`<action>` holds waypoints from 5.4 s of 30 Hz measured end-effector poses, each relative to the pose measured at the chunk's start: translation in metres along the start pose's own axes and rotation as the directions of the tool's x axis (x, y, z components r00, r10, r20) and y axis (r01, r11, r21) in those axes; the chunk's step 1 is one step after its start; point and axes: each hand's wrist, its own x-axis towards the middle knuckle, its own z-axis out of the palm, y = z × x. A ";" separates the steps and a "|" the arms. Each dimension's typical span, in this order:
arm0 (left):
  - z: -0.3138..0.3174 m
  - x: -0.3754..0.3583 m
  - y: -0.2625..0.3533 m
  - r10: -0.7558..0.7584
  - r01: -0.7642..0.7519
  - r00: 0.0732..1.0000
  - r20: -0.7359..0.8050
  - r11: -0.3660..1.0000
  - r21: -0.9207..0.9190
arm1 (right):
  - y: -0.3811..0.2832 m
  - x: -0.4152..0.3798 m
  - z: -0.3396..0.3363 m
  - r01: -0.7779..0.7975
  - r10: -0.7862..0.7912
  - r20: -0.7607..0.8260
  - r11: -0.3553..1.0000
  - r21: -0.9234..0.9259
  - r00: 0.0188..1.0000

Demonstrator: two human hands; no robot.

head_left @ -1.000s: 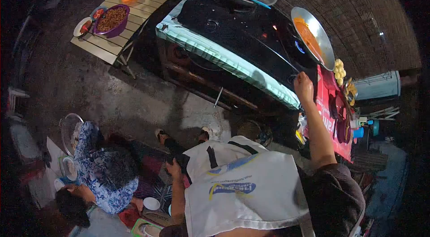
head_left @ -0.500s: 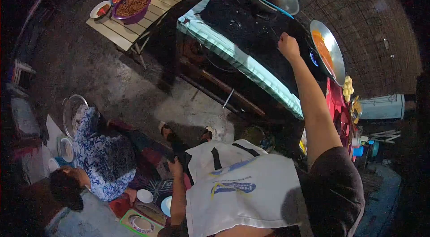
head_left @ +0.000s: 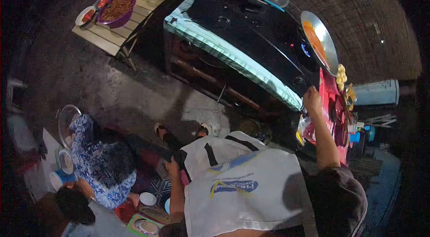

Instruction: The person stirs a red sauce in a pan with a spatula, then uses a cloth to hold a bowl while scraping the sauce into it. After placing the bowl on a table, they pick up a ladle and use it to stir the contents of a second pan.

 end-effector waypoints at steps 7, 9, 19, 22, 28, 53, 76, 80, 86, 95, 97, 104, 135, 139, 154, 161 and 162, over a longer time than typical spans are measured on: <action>0.005 0.022 0.025 0.168 -0.168 0.986 -0.009 0.985 -0.034 | 0.042 0.025 0.022 -0.182 0.192 0.032 0.964 -0.195 0.981; 0.006 0.021 0.030 0.188 -0.187 0.982 0.004 0.981 -0.049 | 0.044 0.030 0.022 -0.185 0.195 0.045 0.968 -0.167 0.980; 0.024 0.021 -0.003 0.110 -0.113 0.993 -0.032 0.988 -0.108 | 0.050 0.040 0.025 -0.187 0.202 0.064 0.964 -0.186 0.977; 0.029 0.031 -0.017 0.128 -0.129 0.992 -0.018 0.970 -0.206 | 0.055 0.041 0.031 -0.201 0.213 0.049 0.962 -0.184 0.976; 0.024 0.024 0.001 0.099 -0.099 0.995 -0.011 0.994 -0.043 | 0.063 0.039 0.038 -0.115 0.115 -0.009 0.977 -0.179 0.993; 0.032 0.052 -0.002 -0.051 0.052 0.997 0.049 0.999 -0.016 | 0.059 0.023 0.036 -0.089 0.076 -0.077 0.980 -0.178 0.994; 0.000 -0.022 0.050 0.124 -0.129 0.990 -0.070 0.989 -0.070 | -0.134 0.122 0.035 0.316 -0.316 -0.015 0.948 -0.034 0.949; 0.016 0.004 0.013 0.203 -0.229 0.970 -0.134 0.949 -0.218 | -0.149 0.162 0.048 0.342 -0.346 -0.037 0.935 -0.095 0.937; 0.009 -0.005 0.028 0.062 -0.073 0.984 -0.168 0.995 -0.063 | -0.154 0.177 0.044 0.325 -0.329 -0.031 0.940 -0.101 0.944; -0.016 0.002 0.062 0.080 -0.081 0.995 -0.060 0.997 -0.014 | -0.132 0.117 0.032 0.347 -0.342 -0.083 0.936 0.058 0.936; -0.024 -0.003 0.070 0.066 -0.063 0.995 -0.069 0.997 0.049 | -0.111 0.077 0.021 0.219 -0.217 -0.032 0.971 0.100 0.976; -0.024 0.007 0.072 0.018 -0.026 0.999 -0.038 0.975 -0.221 | 0.032 0.000 0.029 -0.103 0.103 -0.004 0.992 -0.075 0.995; 0.004 0.001 0.065 0.048 -0.048 0.999 0.004 0.997 0.052 | 0.078 0.049 0.045 -0.110 0.107 -0.025 0.979 -0.172 0.994; 0.013 0.014 0.044 0.113 -0.108 0.991 -0.067 0.992 0.068 | 0.080 0.047 0.045 -0.084 0.079 -0.038 0.982 -0.171 0.996; 0.001 0.006 0.058 0.136 -0.132 0.990 0.027 0.984 -0.121 | 0.074 0.040 0.034 -0.125 0.129 0.006 0.975 -0.186 0.992; 0.024 0.041 0.015 0.261 -0.265 0.964 0.045 0.959 0.101 | 0.081 0.031 0.039 -0.113 0.113 -0.015 0.981 -0.159 0.994; 0.024 0.043 0.015 0.262 -0.266 0.964 0.047 0.959 0.101 | 0.078 0.029 0.038 -0.115 0.114 -0.016 0.980 -0.160 0.993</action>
